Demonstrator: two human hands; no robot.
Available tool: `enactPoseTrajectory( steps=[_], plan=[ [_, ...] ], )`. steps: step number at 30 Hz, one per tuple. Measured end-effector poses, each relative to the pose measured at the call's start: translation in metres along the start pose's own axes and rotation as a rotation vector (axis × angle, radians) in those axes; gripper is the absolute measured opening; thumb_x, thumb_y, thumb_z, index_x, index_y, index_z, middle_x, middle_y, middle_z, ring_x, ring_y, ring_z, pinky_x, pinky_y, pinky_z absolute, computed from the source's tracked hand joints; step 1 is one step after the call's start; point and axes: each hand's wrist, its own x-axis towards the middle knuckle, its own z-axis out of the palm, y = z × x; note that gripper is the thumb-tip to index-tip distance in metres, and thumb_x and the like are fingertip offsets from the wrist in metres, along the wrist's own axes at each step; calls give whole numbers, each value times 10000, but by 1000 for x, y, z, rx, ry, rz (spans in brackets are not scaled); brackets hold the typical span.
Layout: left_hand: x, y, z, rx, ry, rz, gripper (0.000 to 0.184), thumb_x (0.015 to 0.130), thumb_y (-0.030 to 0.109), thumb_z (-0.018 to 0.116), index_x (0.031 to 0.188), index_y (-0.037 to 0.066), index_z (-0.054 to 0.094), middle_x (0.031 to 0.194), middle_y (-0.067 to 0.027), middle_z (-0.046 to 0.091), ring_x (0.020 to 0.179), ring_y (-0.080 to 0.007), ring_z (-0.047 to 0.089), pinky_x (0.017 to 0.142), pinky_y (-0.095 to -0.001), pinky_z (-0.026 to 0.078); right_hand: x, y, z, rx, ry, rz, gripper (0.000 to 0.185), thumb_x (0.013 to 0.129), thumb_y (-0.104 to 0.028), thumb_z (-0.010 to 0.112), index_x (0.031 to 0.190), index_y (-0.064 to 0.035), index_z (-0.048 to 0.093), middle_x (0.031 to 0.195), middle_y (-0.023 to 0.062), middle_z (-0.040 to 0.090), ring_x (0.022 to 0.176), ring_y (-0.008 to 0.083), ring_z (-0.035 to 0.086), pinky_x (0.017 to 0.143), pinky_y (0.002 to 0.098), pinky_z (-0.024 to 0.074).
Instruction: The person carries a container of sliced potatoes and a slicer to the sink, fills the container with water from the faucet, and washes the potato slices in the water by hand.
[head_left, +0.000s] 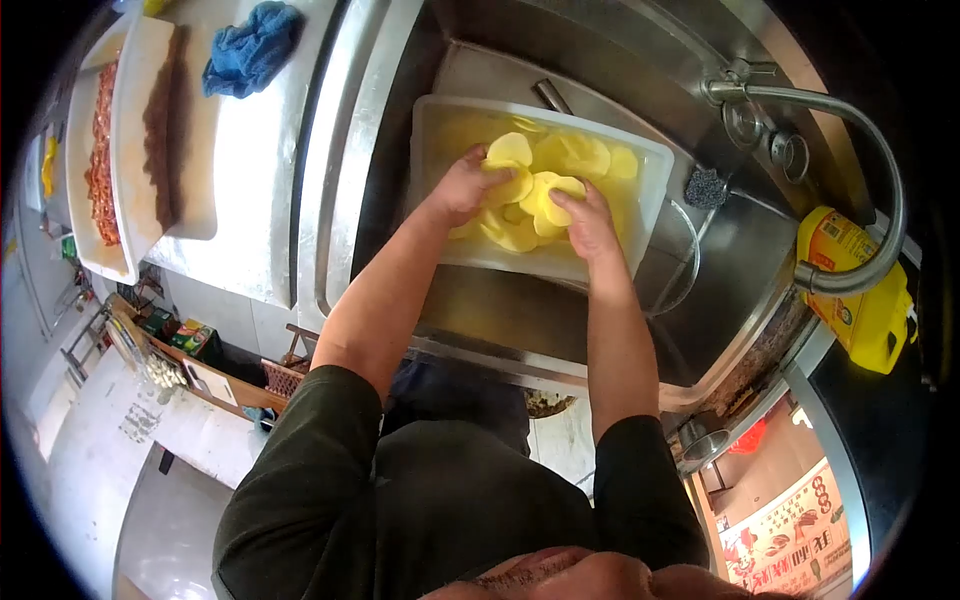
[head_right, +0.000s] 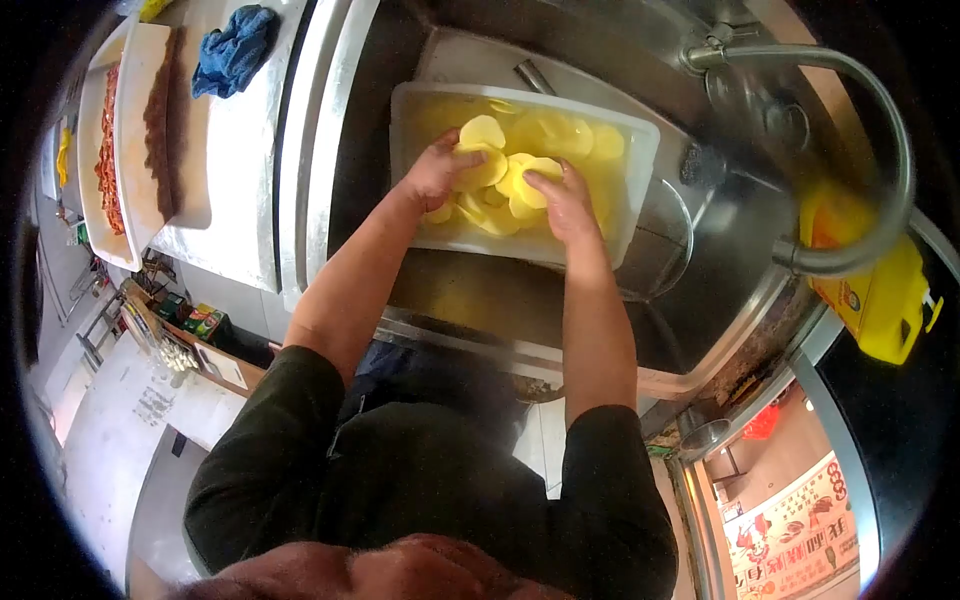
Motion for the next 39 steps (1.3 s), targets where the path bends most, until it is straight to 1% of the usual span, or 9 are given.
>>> enactPoseTrajectory(
  steps=[5,8,11,17,23,26,28,34,39],
  plan=[
    [-6,-6,10,42,-42,-11,456,917,195,648,1293,-12,493,1177,-122,606,1041,-213,616,855,-342,533,-10,1,-16,-153,175,-79,398,881,-115,698,1227,38,573,1156,112,635,1065,198,605,908,338,487],
    [-9,-3,15,-91,-29,-79,458,943,210,590,1327,-12,476,1205,-112,600,1068,-217,605,853,-347,531,-22,-2,-7,32,284,-109,431,891,-115,671,1274,32,540,1187,103,618,1086,194,591,892,341,493],
    [-10,-16,15,-79,-44,-79,459,947,197,565,1342,-14,466,1220,-111,596,1074,-225,601,850,-350,531,-34,-2,-9,181,30,-91,470,896,-84,636,1335,2,491,1214,88,598,1122,198,568,883,358,496],
    [-8,-39,7,-20,-164,-23,500,898,131,648,1337,-24,465,1194,-130,606,1024,-235,621,850,-354,532,-54,-6,2,-45,77,11,530,895,-76,632,1389,-49,441,1183,61,586,1064,206,581,839,377,501],
    [-26,-17,12,119,-113,-31,533,905,206,676,1344,-12,467,1214,-134,614,1069,-227,616,864,-356,531,-51,9,-6,-175,191,-151,392,907,-227,680,1214,-21,548,1064,46,616,920,163,604,731,293,488],
    [-20,-27,4,90,-116,9,524,914,210,654,1353,-2,462,1248,-139,600,1097,-238,613,871,-369,537,-39,19,-27,-454,367,-8,358,896,-259,696,1128,-16,572,1020,55,621,907,147,594,694,279,471],
    [-28,-12,6,56,-67,-141,514,913,185,634,1362,9,456,1254,-139,593,1105,-250,612,878,-379,541,-33,22,-25,-364,372,52,384,892,-256,696,1171,-28,563,1037,47,621,901,153,596,683,284,467],
    [-27,-25,2,29,-143,-151,486,884,76,559,1358,37,461,1250,-120,586,1098,-251,618,925,-396,526,-57,10,22,-13,84,80,459,903,-174,673,1330,-114,516,1160,13,609,962,133,612,767,302,498],
    [-19,-23,-9,204,-210,-100,458,910,184,632,1311,-2,514,1157,-116,635,1040,-217,628,811,-353,539,-47,23,9,-52,136,38,455,895,-151,688,1317,-128,519,1165,8,609,961,134,613,721,290,503]
  ],
)
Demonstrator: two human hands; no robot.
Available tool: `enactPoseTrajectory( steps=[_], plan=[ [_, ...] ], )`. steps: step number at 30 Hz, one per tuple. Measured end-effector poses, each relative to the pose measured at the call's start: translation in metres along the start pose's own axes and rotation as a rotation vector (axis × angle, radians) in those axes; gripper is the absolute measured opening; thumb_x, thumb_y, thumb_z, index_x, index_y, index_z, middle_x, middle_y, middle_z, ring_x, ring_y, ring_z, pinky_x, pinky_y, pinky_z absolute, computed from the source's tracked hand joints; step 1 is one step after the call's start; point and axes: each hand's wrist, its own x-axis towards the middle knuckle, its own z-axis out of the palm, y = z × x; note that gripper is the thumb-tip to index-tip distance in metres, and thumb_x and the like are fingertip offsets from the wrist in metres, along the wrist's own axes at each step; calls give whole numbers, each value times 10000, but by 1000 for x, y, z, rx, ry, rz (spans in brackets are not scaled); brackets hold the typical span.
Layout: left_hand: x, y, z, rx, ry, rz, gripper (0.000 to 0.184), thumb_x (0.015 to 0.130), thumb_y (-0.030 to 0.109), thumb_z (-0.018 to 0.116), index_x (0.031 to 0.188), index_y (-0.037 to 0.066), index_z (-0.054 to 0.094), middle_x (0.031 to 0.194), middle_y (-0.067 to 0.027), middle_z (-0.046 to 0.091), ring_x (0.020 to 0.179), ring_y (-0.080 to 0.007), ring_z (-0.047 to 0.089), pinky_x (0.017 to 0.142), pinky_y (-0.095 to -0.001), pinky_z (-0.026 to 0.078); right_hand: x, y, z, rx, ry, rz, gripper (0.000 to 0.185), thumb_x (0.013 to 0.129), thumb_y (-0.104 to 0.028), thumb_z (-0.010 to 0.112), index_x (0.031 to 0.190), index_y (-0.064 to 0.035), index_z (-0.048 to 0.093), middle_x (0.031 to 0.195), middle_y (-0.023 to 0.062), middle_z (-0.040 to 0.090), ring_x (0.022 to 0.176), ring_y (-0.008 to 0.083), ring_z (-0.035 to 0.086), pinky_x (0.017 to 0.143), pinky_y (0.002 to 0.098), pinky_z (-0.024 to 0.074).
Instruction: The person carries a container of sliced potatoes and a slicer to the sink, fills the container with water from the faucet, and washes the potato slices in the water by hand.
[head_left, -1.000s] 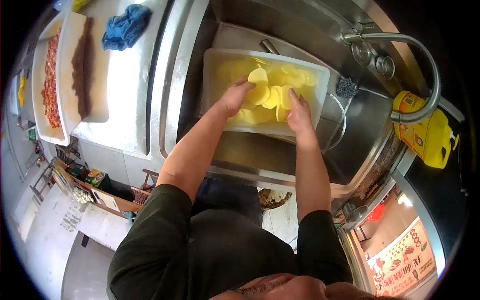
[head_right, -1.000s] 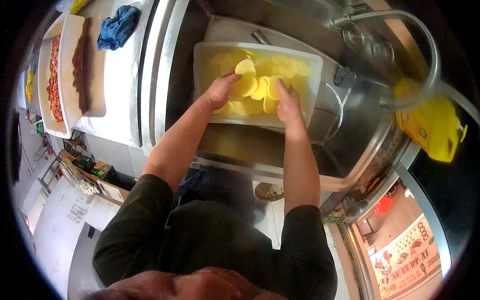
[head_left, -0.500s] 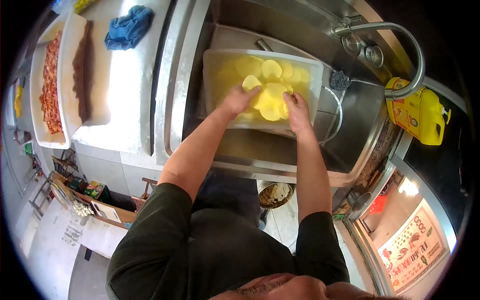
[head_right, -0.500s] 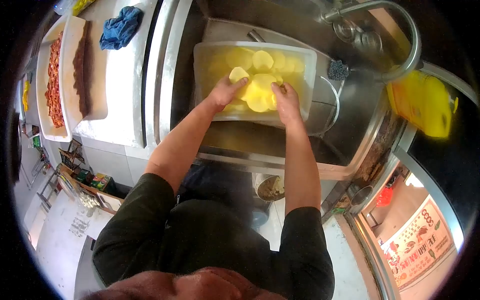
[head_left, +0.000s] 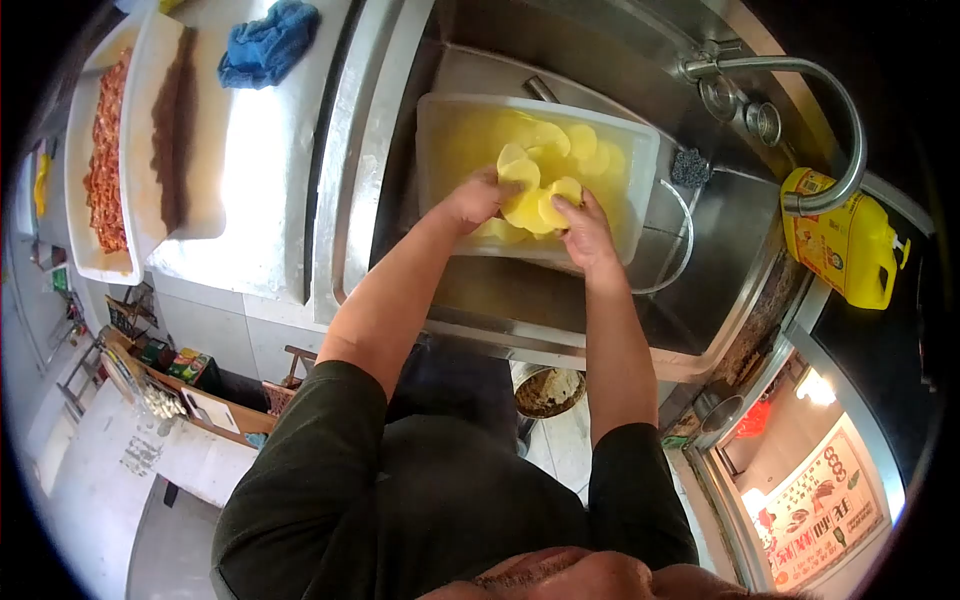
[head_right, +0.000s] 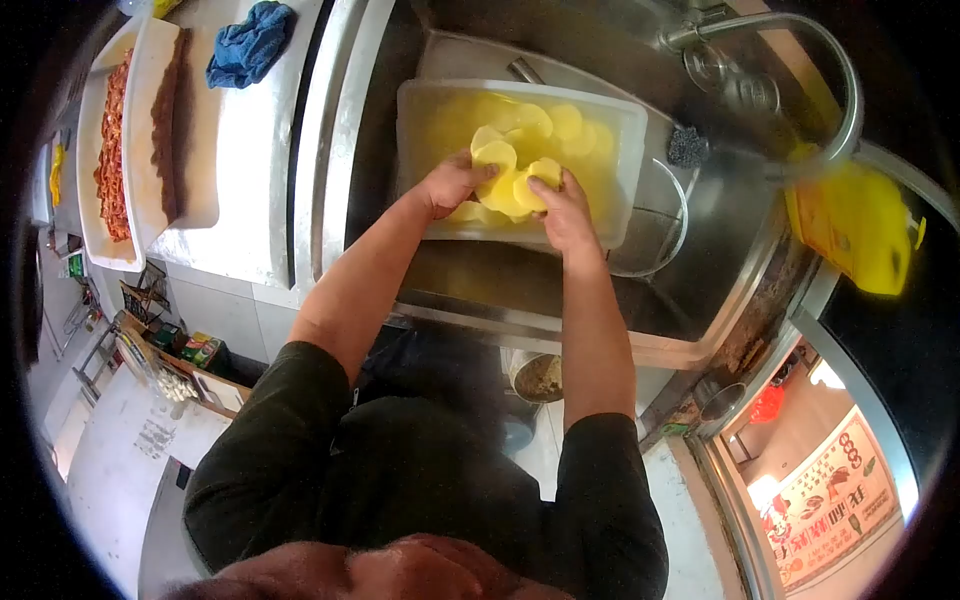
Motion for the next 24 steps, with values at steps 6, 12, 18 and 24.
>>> enactPoseTrajectory(
  steps=[6,12,18,24],
  plan=[
    [-5,19,14,-100,132,-109,426,927,248,642,1239,-35,579,1071,-107,657,941,-170,628,793,-309,513,18,6,-21,-68,185,-3,457,878,-169,711,1278,-56,521,1108,33,620,926,143,599,692,296,496],
    [14,-15,2,69,57,76,430,884,219,626,1212,-57,603,1049,-125,667,880,-191,628,773,-319,506,-3,-6,2,47,-23,-14,395,892,-138,681,1239,-9,543,1115,46,615,948,145,587,743,306,492],
    [1,12,14,398,219,-17,411,870,254,641,1137,-59,642,1021,-138,674,929,-178,612,804,-321,492,24,6,-22,-256,6,-97,303,936,-183,630,1186,-19,584,1083,27,619,901,119,584,751,282,476],
    [6,7,20,213,138,-68,491,861,282,686,1230,-28,590,1119,-106,638,945,-183,598,828,-297,488,16,-6,-18,-339,127,-40,310,935,-241,614,1093,25,623,980,55,649,866,146,609,721,294,492]
  ],
)
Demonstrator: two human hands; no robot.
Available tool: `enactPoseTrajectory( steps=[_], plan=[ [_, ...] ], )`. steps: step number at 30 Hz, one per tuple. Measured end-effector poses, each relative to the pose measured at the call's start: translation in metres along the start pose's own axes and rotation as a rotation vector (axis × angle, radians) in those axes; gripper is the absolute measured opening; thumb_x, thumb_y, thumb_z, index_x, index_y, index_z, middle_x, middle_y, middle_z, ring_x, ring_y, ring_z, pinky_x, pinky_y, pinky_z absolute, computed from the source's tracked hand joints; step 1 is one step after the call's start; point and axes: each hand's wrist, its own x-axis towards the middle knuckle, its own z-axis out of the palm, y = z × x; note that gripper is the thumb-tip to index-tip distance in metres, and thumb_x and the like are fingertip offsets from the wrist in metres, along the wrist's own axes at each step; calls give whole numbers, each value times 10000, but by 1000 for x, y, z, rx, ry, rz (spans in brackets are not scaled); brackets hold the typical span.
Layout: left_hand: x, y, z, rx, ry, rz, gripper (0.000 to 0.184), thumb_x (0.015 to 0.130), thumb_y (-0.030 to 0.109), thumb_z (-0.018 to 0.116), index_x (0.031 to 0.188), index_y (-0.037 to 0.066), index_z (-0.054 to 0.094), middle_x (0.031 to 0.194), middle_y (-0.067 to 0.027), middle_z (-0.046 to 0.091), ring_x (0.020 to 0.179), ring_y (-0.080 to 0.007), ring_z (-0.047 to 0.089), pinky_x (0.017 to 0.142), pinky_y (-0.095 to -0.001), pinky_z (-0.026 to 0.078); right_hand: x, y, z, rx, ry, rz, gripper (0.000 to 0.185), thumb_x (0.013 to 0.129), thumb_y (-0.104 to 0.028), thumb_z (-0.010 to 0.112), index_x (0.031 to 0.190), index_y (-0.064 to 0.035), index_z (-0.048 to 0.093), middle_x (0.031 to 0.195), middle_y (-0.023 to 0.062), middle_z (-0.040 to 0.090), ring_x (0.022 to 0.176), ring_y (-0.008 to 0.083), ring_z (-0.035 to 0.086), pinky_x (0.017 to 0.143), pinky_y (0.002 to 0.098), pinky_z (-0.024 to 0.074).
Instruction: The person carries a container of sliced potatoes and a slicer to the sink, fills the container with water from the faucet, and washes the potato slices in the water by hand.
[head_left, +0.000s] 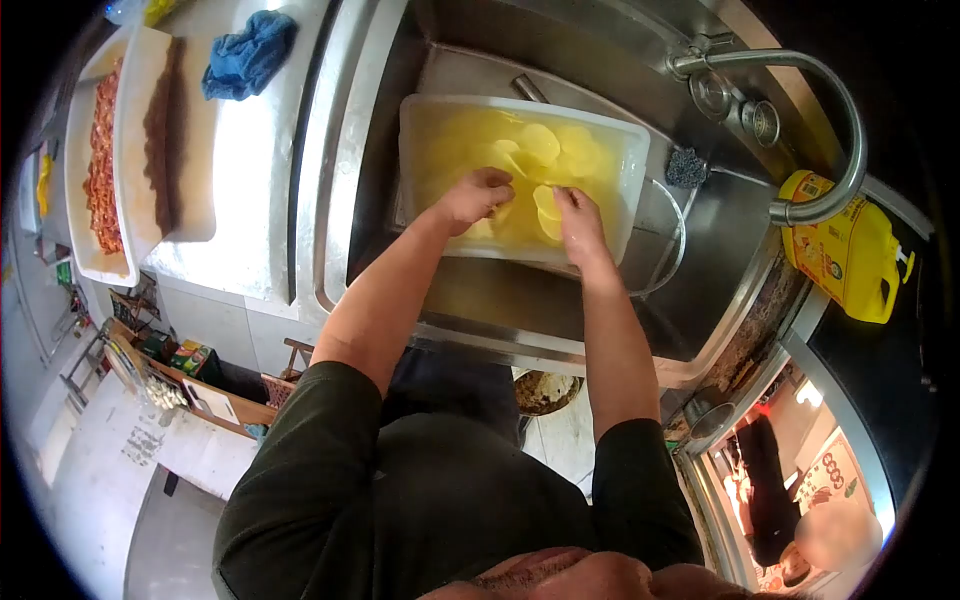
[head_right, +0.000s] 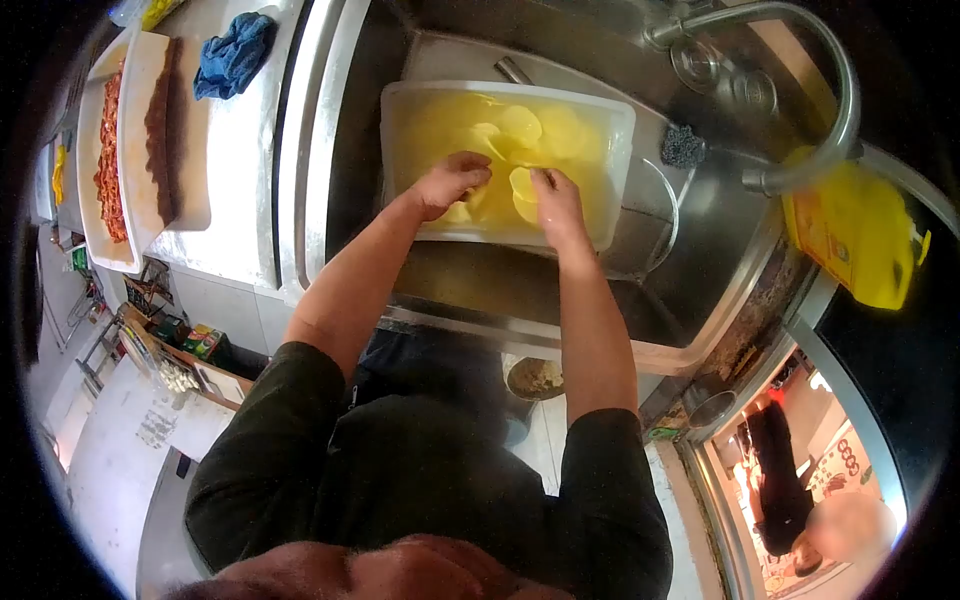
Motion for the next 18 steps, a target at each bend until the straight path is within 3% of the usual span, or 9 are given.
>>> enactPoseTrajectory(
  steps=[2,7,10,13,16,17,18],
  plan=[
    [0,-2,0,54,3,-10,552,839,299,705,1265,-22,564,1150,-110,629,972,-207,601,851,-310,487,-7,-8,6,261,-18,72,326,917,-250,632,1065,40,630,983,62,655,856,147,610,697,307,492],
    [25,-33,-3,586,68,152,674,804,343,740,1348,23,502,1306,-163,558,1158,-300,567,963,-378,464,6,16,1,-273,90,-132,323,892,-266,639,1004,37,651,895,134,674,826,232,632,738,376,493],
    [13,-28,28,1151,167,229,798,786,353,759,1439,81,391,1402,-187,470,1259,-360,489,1026,-418,428,11,27,-13,-501,185,-143,352,903,-311,607,972,31,654,864,199,660,838,327,631,767,419,485],
    [7,-7,61,1272,144,32,870,770,361,771,1471,119,317,1479,-171,374,1296,-399,432,1048,-439,406,8,19,-26,-646,313,-75,410,922,-369,565,945,32,652,875,237,650,857,391,618,788,440,474],
    [40,-28,64,1233,134,22,883,771,347,767,1468,105,281,1347,-189,517,1229,-395,505,1011,-438,434,7,7,-36,-638,459,-94,453,936,-405,538,922,34,648,875,246,644,864,404,616,797,446,468],
    [50,-34,61,1120,159,31,829,762,340,775,1423,86,343,1259,-190,566,1181,-384,542,977,-439,456,7,4,-38,-611,508,-116,463,939,-413,532,914,35,647,869,247,641,864,403,617,798,446,466],
    [54,-36,54,1008,183,37,778,753,333,783,1378,68,404,1170,-191,615,1133,-373,579,942,-441,478,3,-8,-39,-596,427,-35,479,927,-421,557,1057,33,640,1044,257,642,1007,401,607,890,446,458]
  ],
)
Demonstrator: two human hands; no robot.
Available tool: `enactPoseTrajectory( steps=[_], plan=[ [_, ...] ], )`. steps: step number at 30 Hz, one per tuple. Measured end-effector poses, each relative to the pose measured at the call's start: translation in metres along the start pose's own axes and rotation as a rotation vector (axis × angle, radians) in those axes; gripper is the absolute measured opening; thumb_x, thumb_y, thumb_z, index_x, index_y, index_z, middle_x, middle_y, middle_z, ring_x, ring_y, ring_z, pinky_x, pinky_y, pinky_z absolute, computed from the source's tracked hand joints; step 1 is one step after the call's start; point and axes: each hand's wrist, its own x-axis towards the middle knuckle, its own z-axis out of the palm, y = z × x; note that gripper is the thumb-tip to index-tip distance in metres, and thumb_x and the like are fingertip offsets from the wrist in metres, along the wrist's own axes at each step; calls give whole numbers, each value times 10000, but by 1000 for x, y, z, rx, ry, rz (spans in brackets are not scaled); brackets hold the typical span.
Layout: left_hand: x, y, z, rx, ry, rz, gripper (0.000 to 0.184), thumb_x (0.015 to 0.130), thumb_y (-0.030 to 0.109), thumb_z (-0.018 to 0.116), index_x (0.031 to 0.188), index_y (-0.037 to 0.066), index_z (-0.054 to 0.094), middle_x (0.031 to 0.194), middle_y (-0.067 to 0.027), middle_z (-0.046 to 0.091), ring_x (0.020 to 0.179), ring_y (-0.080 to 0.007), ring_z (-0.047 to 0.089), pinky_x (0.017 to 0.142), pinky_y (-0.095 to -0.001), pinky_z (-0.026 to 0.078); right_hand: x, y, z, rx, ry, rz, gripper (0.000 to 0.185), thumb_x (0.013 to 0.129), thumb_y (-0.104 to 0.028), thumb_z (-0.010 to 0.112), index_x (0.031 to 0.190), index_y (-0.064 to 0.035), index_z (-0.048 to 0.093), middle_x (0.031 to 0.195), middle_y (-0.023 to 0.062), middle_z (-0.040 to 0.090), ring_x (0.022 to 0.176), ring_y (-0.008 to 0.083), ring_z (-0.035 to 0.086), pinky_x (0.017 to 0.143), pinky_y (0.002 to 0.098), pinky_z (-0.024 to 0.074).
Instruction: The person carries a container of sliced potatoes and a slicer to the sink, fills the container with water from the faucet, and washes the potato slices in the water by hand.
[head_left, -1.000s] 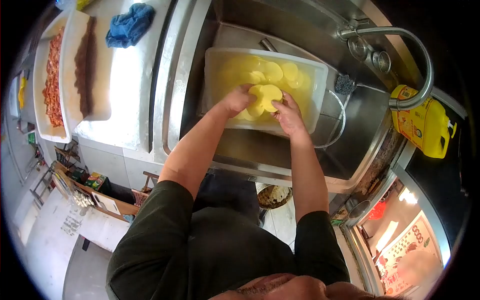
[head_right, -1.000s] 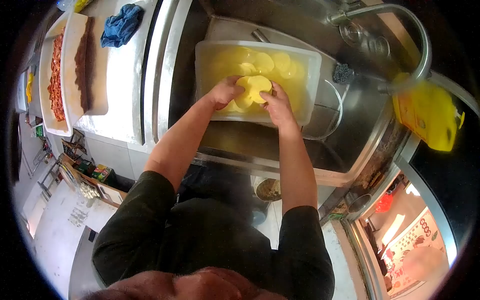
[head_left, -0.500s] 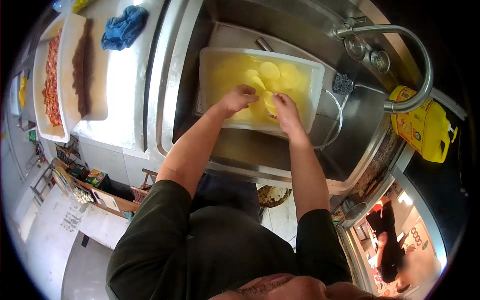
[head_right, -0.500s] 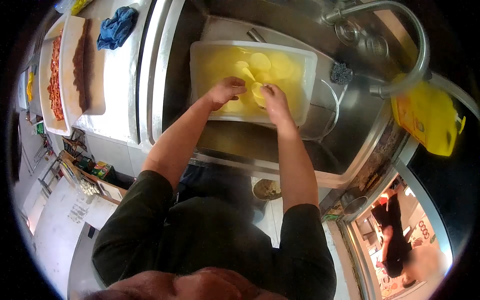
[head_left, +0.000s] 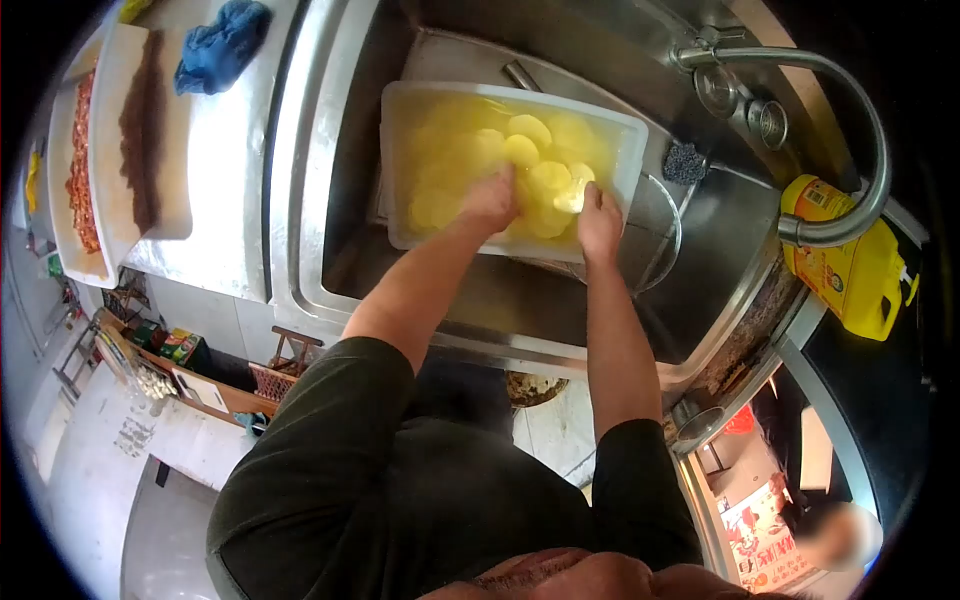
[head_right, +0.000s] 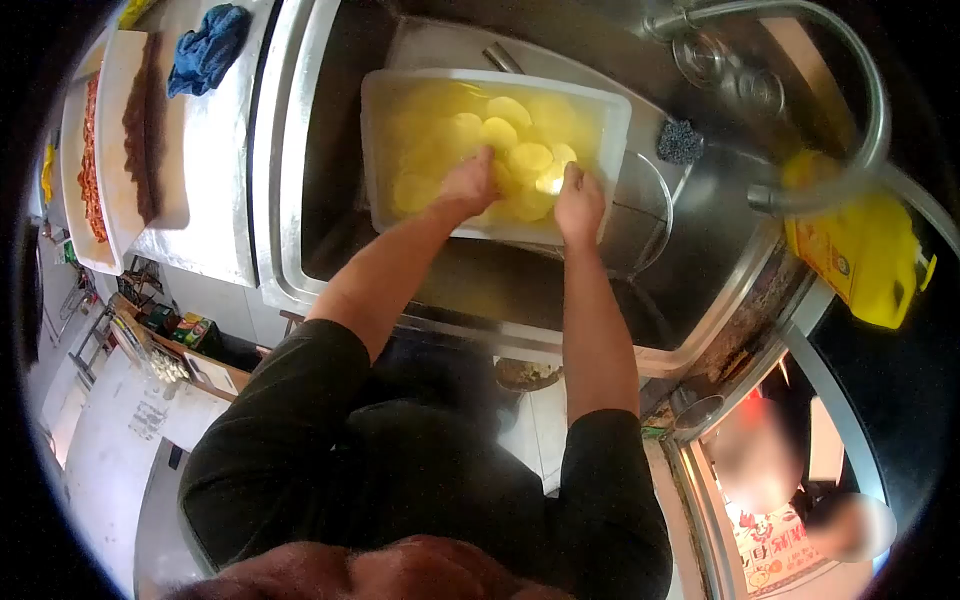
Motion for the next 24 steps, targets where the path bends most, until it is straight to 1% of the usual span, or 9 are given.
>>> enactPoseTrajectory(
  steps=[3,6,9,10,12,15,18,22,24],
  plan=[
    [-2,-16,-9,-232,85,9,614,758,313,775,1253,35,542,1013,-199,681,997,-350,646,856,-421,514,17,25,19,-101,139,-275,597,901,-428,600,1266,40,541,1260,266,565,1188,403,530,1011,446,411],
    [-16,-17,-51,-474,84,-72,483,767,304,766,1126,11,631,992,-184,690,921,-293,661,795,-377,523,37,16,22,-12,55,-309,744,868,-424,648,1394,46,411,1406,261,459,1311,402,430,1094,446,350],
    [-18,-32,-66,-804,91,-79,441,795,306,747,1092,-6,653,970,-151,688,888,-220,644,774,-339,512,68,0,33,58,108,-186,742,845,-396,690,1390,33,425,1412,270,455,1324,388,427,1091,448,349],
    [-21,-38,-67,-924,101,-65,438,808,307,738,1097,-10,651,956,-140,687,880,-197,635,773,-327,507,75,0,39,65,68,-169,747,832,-379,707,1390,31,429,1406,270,463,1312,386,442,1077,446,365],
    [-22,-46,-73,-796,230,-142,417,849,320,698,1093,-14,650,960,-124,683,881,-192,628,780,-328,498,94,-4,54,88,0,-143,758,804,-344,742,1389,28,435,1392,271,481,1290,381,473,1049,442,398],
    [-16,-59,-66,-809,357,-235,410,875,333,667,1043,-39,641,948,-150,675,869,-220,631,796,-345,497,109,1,71,280,-312,-166,717,767,-302,769,1331,44,492,1283,260,572,1173,361,573,974,403,461],
    [-13,-53,-65,-752,374,-303,427,883,341,647,1043,-54,637,947,-177,672,877,-243,639,811,-369,499,91,-14,72,470,-492,-109,472,798,-130,732,1216,11,566,1054,105,679,923,189,655,845,318,507],
    [1,-58,-45,-857,378,-199,457,876,325,646,1118,-62,625,972,-194,669,911,-251,645,826,-382,497,72,-21,80,243,-502,-295,348,805,-127,711,1118,6,633,1040,82,686,909,164,632,819,311,491],
    [-4,-57,-42,-978,219,-100,446,888,295,628,1153,-64,608,1026,-140,657,900,-206,612,799,-348,491,59,-23,82,257,-435,-329,328,803,-178,711,1073,-6,642,1017,120,691,911,230,643,825,350,493]
  ],
)
